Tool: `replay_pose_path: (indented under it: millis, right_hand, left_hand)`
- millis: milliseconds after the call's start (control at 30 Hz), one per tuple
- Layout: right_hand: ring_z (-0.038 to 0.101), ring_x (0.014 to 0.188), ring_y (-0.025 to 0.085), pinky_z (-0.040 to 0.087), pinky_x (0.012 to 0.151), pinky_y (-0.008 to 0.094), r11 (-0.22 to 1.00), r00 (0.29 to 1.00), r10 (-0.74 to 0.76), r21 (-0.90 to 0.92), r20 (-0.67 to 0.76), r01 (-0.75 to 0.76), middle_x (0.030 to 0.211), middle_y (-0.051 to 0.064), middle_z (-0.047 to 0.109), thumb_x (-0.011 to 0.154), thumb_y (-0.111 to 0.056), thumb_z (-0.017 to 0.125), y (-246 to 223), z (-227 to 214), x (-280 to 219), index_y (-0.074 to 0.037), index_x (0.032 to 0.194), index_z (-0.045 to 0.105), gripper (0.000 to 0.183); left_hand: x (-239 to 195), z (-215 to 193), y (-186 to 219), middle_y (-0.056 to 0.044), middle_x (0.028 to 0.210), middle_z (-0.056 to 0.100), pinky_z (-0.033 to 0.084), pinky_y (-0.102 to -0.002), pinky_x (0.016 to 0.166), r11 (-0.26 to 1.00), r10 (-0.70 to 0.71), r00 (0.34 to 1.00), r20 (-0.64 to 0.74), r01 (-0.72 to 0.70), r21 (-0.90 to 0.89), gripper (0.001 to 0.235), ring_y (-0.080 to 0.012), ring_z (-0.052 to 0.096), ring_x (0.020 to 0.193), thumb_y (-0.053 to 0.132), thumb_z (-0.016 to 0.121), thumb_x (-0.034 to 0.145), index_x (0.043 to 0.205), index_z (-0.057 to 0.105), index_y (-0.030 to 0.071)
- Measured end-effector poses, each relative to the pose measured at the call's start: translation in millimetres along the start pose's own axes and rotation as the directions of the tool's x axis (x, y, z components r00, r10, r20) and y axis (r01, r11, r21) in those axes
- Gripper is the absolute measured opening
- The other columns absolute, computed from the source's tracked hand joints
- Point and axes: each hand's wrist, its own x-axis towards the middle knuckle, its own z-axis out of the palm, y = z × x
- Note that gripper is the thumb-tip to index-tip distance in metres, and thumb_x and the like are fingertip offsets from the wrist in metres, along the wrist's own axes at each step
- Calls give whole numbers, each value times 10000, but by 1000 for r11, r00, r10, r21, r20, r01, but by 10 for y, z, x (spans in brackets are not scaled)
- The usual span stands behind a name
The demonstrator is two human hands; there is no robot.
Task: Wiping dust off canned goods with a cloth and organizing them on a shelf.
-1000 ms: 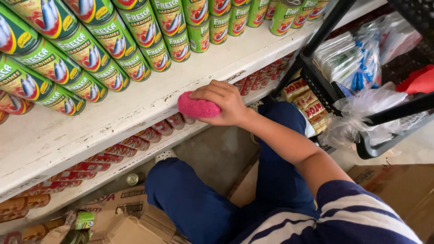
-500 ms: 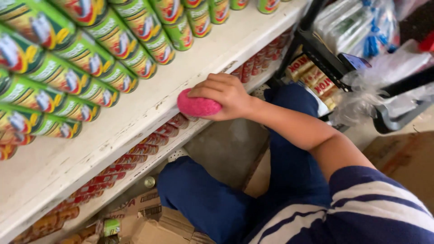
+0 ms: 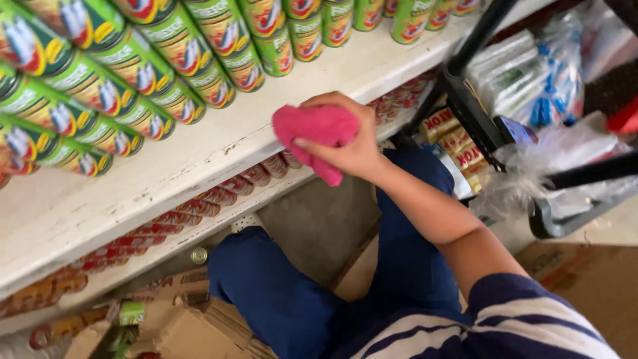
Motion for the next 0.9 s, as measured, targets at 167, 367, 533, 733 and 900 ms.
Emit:
replay_pose_path:
  millis: [167, 367, 533, 733, 900]
  right_hand:
    - [626, 1165, 187, 508, 1061, 310, 878, 947, 321, 379, -13, -293, 1234, 86, 608, 986, -96, 722, 156, -73, -31, 33, 1213, 644, 272]
    - [584, 1246, 245, 476, 1131, 362, 993, 972, 81, 105, -221, -58, 1325, 117, 556, 1021, -82, 734, 217, 13, -94, 33, 1292, 582, 331]
    - [608, 1302, 327, 515, 1119, 443, 982, 968, -180, 26, -174, 188, 1411, 155, 592, 941, -135, 818, -10, 101, -134, -47, 1292, 524, 466]
    - [648, 1162, 387, 546, 977, 489, 785, 863, -486, -364, 141, 502, 1282, 179, 653, 675, -109, 903, -154, 149, -96, -130, 1180, 671, 556]
    - [650, 1210, 376, 563, 1024, 464, 878, 916, -392, -329, -78, 348, 1318, 179, 631, 787, 15, 875, 126, 2, -64, -112, 1250, 614, 546]
  left_hand:
    - [234, 1855, -639, -94, 1293, 651, 575, -436, 957, 995, 62, 993, -104, -70, -65, 659, -216, 670, 1090, 414, 547, 1095, 1650, 412, 84]
    - [1566, 3731, -1293, -69, 1360, 637, 523, -360, 1039, 974, -99, 995, -2, 96, -206, 589, -178, 632, 1189, 357, 569, 1076, 1561, 445, 46]
    - [2100, 4280, -1791, -70, 1287, 628, 501, -347, 1034, 957, -183, 983, 12, 181, -227, 509, -156, 606, 1175, 372, 546, 1085, 1443, 502, 13]
    - [2113, 4127, -1906, -85, 1313, 605, 480, -337, 1052, 988, -94, 994, -56, 86, -130, 435, -162, 579, 1196, 326, 551, 1107, 1410, 546, 14]
    - [2037, 4310, -1815, -76, 1419, 582, 428, -309, 1152, 998, 61, 993, 97, -64, 24, 426, -140, 542, 1310, 311, 529, 1144, 1462, 534, 27]
